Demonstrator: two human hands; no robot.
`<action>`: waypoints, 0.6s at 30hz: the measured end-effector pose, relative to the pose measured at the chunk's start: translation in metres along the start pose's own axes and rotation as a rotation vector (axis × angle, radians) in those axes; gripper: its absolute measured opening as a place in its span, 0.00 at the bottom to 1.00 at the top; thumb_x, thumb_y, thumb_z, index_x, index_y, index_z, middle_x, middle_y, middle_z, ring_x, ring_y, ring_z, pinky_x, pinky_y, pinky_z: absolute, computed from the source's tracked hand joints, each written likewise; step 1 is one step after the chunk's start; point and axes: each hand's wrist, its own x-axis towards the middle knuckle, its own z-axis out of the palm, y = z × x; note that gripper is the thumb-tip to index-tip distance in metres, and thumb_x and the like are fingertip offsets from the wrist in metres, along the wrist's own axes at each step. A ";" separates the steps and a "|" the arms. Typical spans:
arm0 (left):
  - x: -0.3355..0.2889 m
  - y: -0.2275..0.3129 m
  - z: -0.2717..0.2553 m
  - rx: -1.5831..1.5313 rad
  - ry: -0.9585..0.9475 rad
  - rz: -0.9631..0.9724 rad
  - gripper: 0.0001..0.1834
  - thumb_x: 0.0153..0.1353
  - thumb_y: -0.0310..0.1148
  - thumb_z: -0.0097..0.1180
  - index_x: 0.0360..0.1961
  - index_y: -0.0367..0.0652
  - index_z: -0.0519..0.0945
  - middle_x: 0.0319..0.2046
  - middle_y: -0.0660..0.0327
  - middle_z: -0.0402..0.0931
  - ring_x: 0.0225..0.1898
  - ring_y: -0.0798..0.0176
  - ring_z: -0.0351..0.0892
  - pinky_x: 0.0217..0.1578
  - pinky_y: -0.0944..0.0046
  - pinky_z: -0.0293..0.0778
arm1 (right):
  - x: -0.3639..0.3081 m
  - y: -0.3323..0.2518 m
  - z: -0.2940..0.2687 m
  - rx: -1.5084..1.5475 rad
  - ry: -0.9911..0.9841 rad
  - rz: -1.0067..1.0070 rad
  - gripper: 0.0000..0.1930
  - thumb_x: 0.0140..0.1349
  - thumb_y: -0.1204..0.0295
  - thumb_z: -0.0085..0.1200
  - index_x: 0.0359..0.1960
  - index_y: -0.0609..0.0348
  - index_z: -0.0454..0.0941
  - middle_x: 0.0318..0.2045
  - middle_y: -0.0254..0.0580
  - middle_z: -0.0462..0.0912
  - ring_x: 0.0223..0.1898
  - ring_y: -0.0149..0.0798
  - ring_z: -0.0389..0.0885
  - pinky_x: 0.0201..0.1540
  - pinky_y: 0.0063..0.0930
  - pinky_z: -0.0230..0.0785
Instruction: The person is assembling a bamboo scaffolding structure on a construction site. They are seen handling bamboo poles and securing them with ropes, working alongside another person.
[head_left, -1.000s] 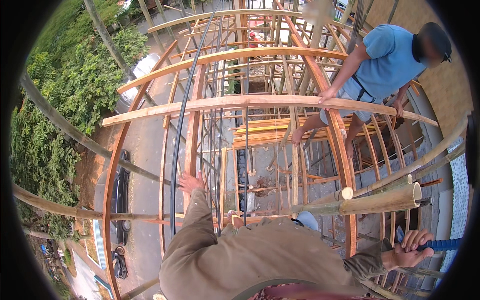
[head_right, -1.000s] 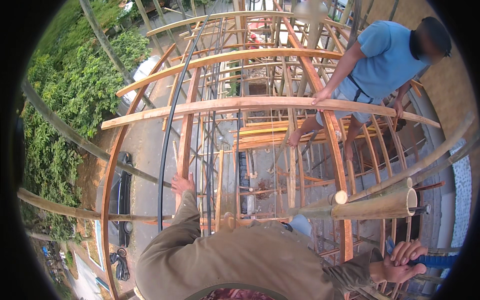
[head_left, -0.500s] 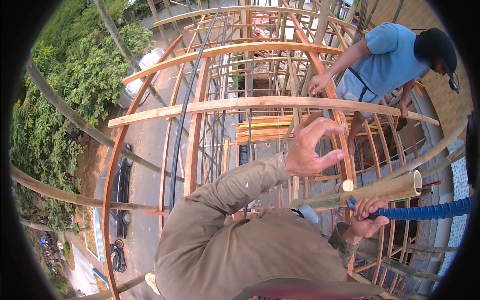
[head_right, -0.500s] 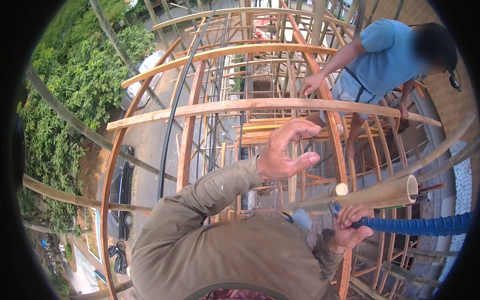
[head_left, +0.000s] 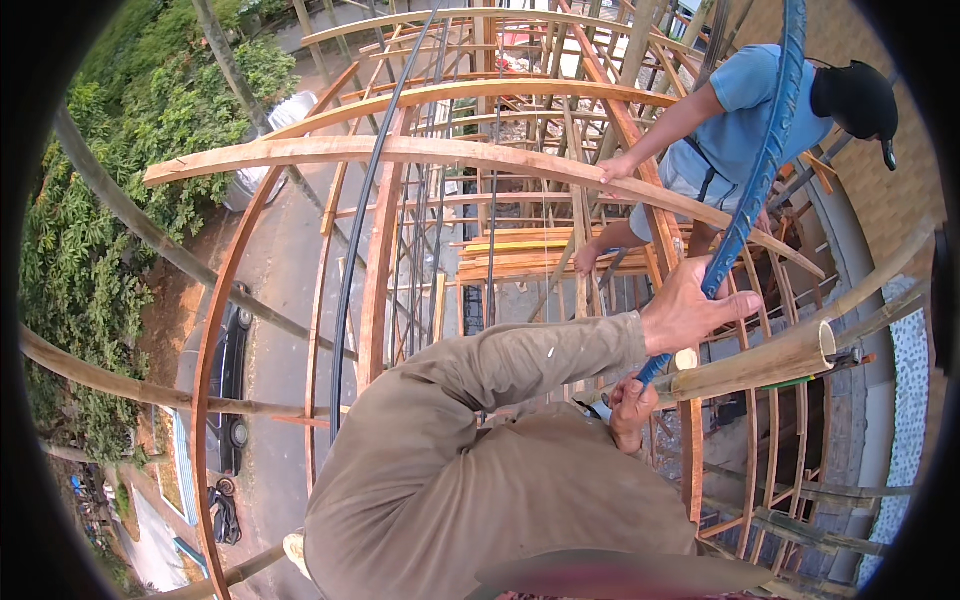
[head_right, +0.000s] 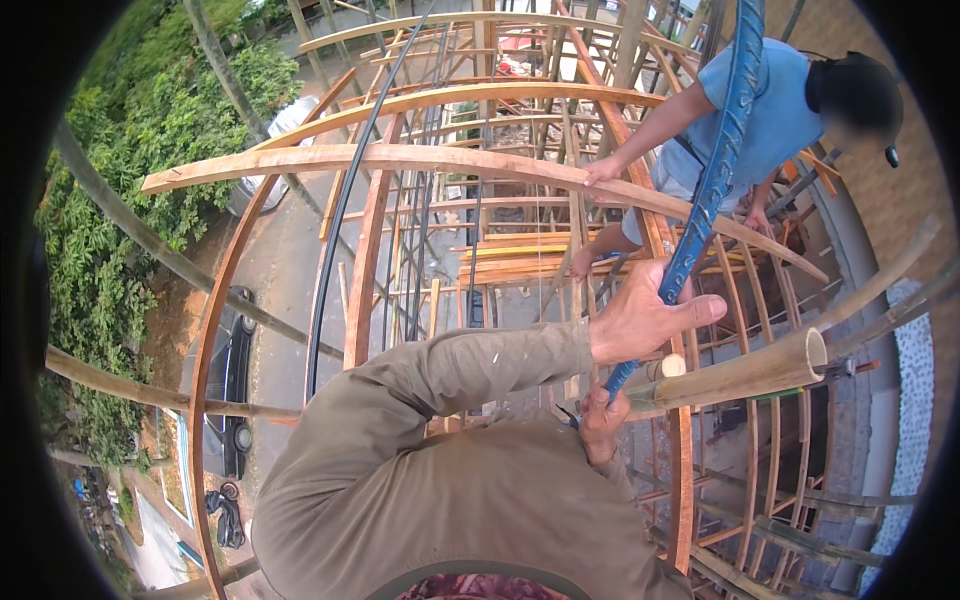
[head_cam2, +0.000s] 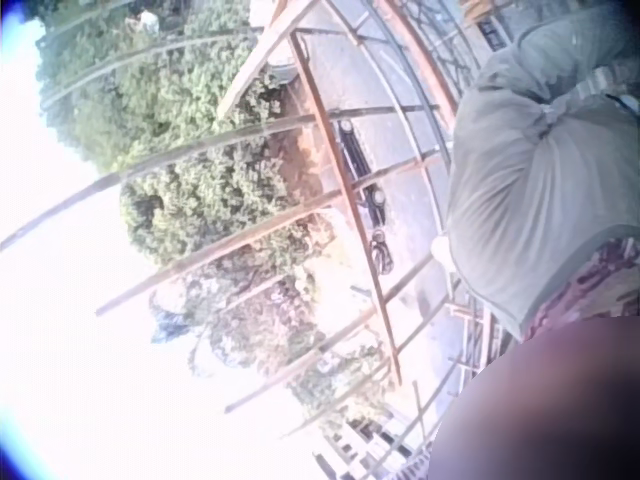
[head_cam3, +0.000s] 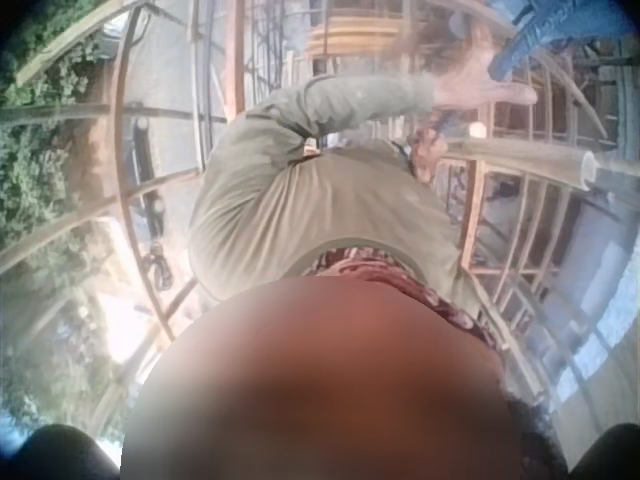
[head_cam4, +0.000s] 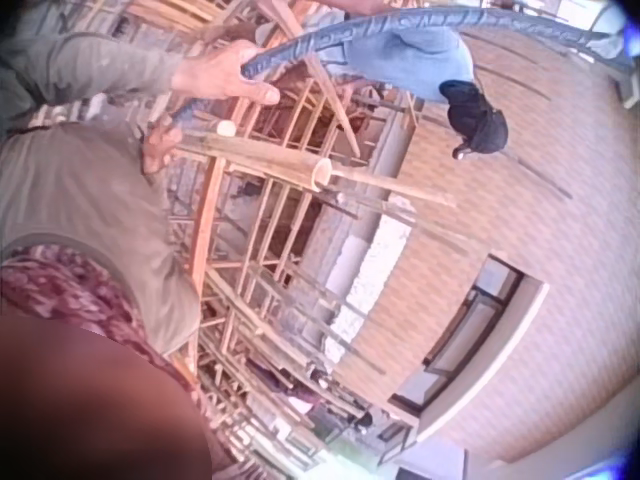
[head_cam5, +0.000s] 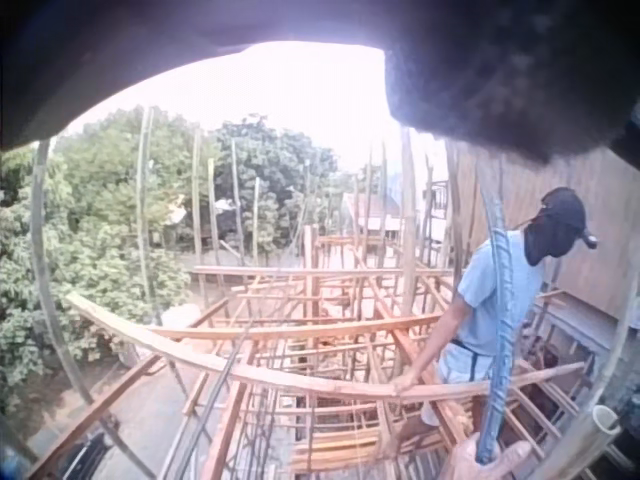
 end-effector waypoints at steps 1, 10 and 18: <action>0.002 -0.009 -0.002 0.030 0.086 0.021 0.22 0.60 0.47 0.65 0.21 0.43 0.71 0.17 0.71 0.65 0.22 0.77 0.64 0.23 0.71 0.63 | -0.002 0.004 -0.001 -0.087 -0.008 0.016 0.24 0.69 0.49 0.49 0.27 0.61 0.68 0.16 0.32 0.69 0.17 0.24 0.67 0.18 0.20 0.57; -0.018 -0.061 -0.019 -0.063 0.225 0.026 0.18 0.67 0.39 0.55 0.21 0.39 0.75 0.16 0.72 0.64 0.20 0.78 0.59 0.19 0.68 0.57 | 0.064 -0.054 -0.015 -0.238 -0.101 -0.147 0.48 0.61 0.29 0.38 0.55 0.71 0.68 0.48 0.50 0.75 0.50 0.41 0.77 0.53 0.37 0.68; -0.052 -0.122 -0.016 0.033 0.160 0.018 0.18 0.66 0.35 0.55 0.20 0.40 0.72 0.15 0.72 0.63 0.21 0.78 0.60 0.19 0.66 0.56 | 0.117 -0.147 0.013 -0.220 -0.109 -0.367 0.51 0.56 0.28 0.44 0.59 0.71 0.66 0.51 0.50 0.74 0.52 0.41 0.75 0.56 0.37 0.66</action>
